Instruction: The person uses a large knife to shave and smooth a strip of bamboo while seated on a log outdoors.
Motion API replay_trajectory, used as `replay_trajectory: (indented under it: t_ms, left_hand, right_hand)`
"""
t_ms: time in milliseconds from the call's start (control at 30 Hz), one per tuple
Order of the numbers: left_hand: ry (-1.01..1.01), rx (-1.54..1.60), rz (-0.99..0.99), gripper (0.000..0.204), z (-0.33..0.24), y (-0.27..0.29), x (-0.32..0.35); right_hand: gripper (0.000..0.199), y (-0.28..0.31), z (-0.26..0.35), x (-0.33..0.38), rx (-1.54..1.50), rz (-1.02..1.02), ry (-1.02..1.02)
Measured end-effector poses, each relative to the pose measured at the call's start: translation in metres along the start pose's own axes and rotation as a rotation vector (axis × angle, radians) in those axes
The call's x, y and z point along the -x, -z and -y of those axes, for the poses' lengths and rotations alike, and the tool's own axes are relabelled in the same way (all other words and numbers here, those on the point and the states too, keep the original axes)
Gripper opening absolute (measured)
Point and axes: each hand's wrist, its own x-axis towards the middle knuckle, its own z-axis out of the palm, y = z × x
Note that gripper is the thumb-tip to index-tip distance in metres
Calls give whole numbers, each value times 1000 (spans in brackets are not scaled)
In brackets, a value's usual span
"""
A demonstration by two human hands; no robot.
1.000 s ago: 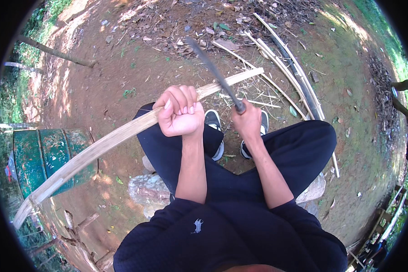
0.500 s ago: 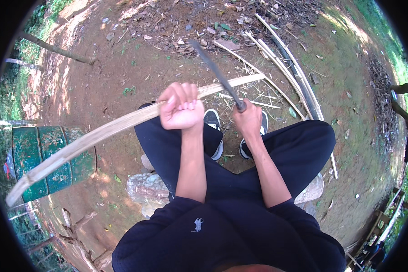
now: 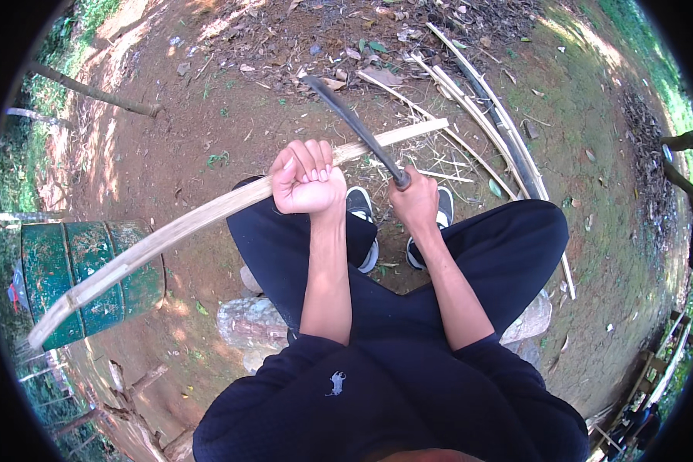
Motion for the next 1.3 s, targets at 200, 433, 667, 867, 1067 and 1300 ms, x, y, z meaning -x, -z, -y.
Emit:
replay_trajectory:
  t_ms: [200,433,667,867,1067,1300]
  left_hand:
    - [-44,-51,32,31,-3,-9,3]
    - [-78,-139,140,31,-19,-26,-6]
    - [21,101,49,32,-32,-16,-9]
    - [-14,-37,63,32,-29,-17,-11]
    - [-1,-23,68,29,-21,-16,-5]
    - [17,-48,71,25,-18,-7,-11]
  right_hand:
    - [20,3,-8,-3,124,35,-7]
    - [25,5,-27,-23,101,84,-211]
    - [14,12,-11,-11,-47,39,-87]
    - [20,6,-13,-13,129,50,-119]
    - [16,20,21,5,7,42,109]
    - [14,8,-12,-3,144,-5,109]
